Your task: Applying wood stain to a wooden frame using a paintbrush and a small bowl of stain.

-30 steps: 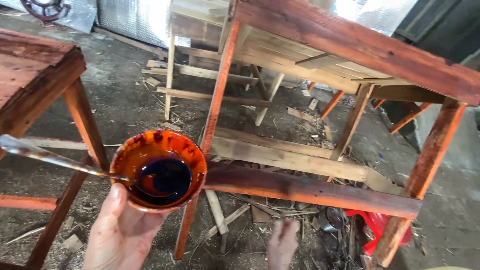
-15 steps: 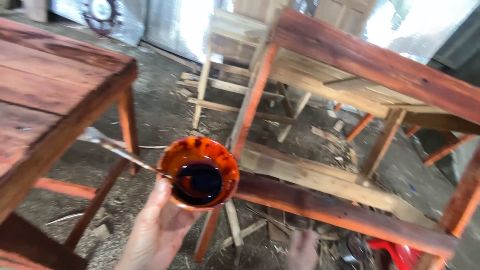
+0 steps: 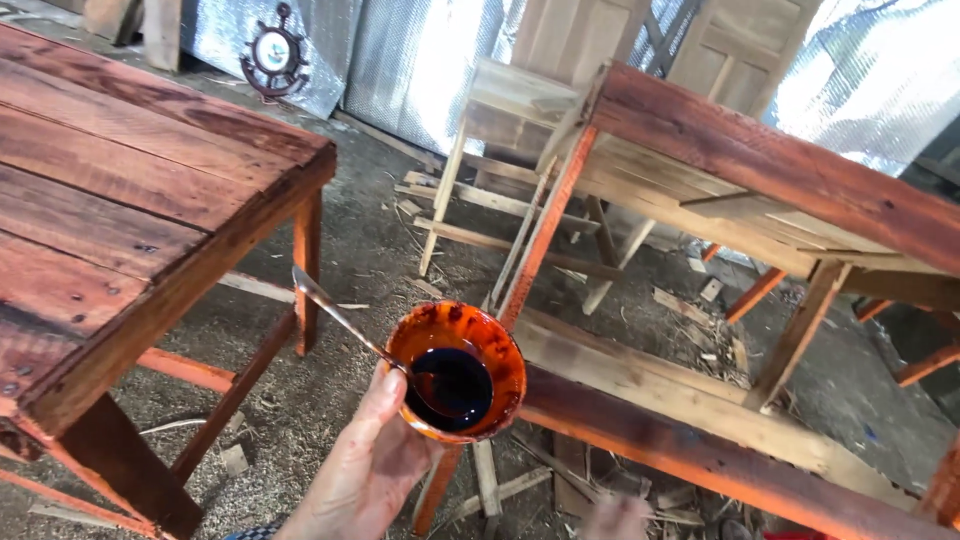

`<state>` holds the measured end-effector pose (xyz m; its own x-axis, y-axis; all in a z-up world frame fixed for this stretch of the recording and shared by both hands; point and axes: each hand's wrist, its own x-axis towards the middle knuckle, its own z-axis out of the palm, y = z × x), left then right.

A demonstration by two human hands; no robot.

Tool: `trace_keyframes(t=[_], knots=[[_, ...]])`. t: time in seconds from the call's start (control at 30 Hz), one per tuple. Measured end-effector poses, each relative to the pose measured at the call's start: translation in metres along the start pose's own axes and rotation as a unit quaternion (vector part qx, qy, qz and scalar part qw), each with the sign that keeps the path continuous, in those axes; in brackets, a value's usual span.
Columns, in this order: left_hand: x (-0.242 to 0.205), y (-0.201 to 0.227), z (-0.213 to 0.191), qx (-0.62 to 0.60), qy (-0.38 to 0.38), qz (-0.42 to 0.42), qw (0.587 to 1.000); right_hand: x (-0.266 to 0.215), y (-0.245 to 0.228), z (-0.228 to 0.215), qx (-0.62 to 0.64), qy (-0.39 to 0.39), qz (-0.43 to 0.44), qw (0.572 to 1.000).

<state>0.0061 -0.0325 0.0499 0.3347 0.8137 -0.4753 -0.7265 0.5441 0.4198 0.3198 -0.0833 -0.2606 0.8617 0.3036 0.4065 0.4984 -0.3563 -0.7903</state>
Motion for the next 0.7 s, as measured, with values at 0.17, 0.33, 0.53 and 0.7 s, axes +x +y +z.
trace_keyframes(t=[0.17, 0.33, 0.53, 0.7], knots=[[0.01, -0.012, -0.006, 0.024, -0.029, 0.04, 0.999, -0.025, -0.104, -0.012, -0.085, -0.449, -0.077, 0.886], [0.002, -0.007, 0.003, 0.041, 0.006, 0.034, 0.999, 0.022, 0.002, -0.005, -0.088, -0.236, -0.046, 0.967], [-0.008, 0.0, 0.027, 0.083, 0.023, 0.071, 0.994, 0.103, 0.05, -0.08, -0.034, 0.039, 0.106, 0.993], [0.037, -0.014, -0.024, 0.01, -0.35, 0.156, 0.923, 0.128, 0.147, -0.056, -0.371, 0.125, -0.233, 0.89]])
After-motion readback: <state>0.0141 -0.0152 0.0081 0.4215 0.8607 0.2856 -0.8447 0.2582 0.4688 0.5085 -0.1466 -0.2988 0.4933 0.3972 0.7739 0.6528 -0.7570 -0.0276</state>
